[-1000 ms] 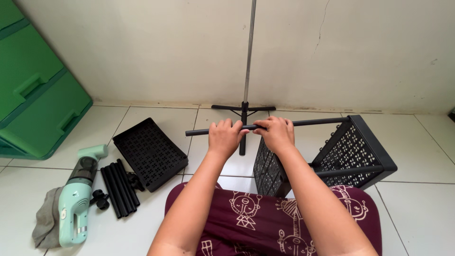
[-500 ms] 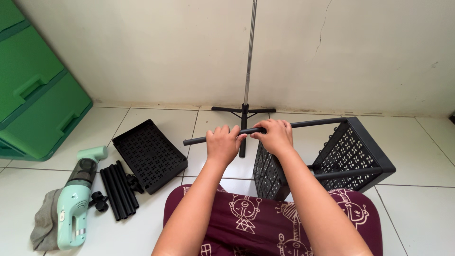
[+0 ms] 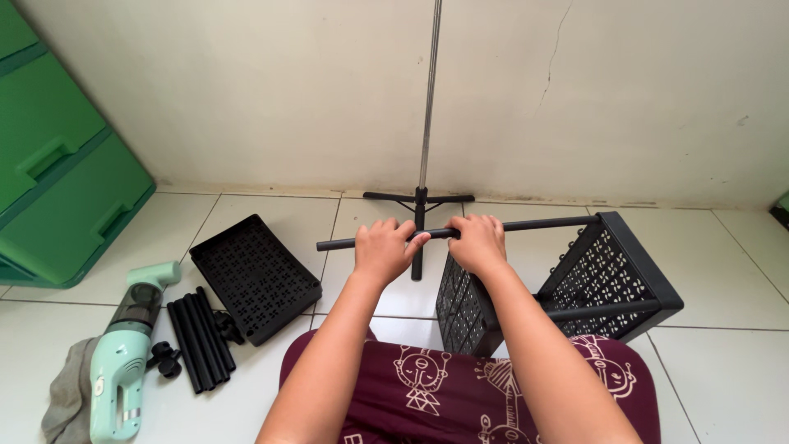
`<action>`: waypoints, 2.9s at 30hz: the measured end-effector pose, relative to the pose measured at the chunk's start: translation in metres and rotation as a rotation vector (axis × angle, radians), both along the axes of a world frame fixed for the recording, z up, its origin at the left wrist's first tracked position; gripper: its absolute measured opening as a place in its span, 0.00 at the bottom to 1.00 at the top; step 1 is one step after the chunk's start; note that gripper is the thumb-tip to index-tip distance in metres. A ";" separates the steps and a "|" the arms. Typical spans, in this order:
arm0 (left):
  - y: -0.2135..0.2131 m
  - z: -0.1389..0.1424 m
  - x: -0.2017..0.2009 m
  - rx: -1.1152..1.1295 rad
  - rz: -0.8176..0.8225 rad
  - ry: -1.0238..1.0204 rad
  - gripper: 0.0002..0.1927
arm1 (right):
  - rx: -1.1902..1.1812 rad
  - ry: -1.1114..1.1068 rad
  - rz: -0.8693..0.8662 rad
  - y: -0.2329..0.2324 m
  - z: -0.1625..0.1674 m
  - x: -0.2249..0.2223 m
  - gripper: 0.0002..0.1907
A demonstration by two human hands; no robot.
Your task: The person sits on the floor and takes apart a small black metal rack, pulling a crossbar free from the frame. They then fit the bars into the side panels of the perforated plastic baskets and press the basket trays onto the frame to rebuild the rack.
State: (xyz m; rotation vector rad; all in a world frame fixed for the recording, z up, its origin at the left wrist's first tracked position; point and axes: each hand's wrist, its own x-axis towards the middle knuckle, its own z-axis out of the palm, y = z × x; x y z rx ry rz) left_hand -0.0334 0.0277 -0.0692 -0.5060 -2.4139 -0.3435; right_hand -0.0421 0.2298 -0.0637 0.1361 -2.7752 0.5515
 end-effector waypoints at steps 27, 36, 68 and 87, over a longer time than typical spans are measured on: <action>0.014 -0.009 0.018 0.043 0.162 0.127 0.21 | -0.101 -0.008 -0.002 -0.001 -0.006 -0.009 0.14; 0.012 -0.010 0.021 0.055 0.171 0.167 0.21 | -0.112 -0.013 0.006 -0.004 -0.001 -0.006 0.14; 0.008 -0.011 0.026 0.051 0.172 0.210 0.20 | -0.092 -0.015 0.020 -0.009 0.002 -0.004 0.13; -0.002 -0.020 -0.014 -0.149 0.101 0.107 0.29 | -0.107 -0.003 0.005 -0.003 0.004 -0.005 0.14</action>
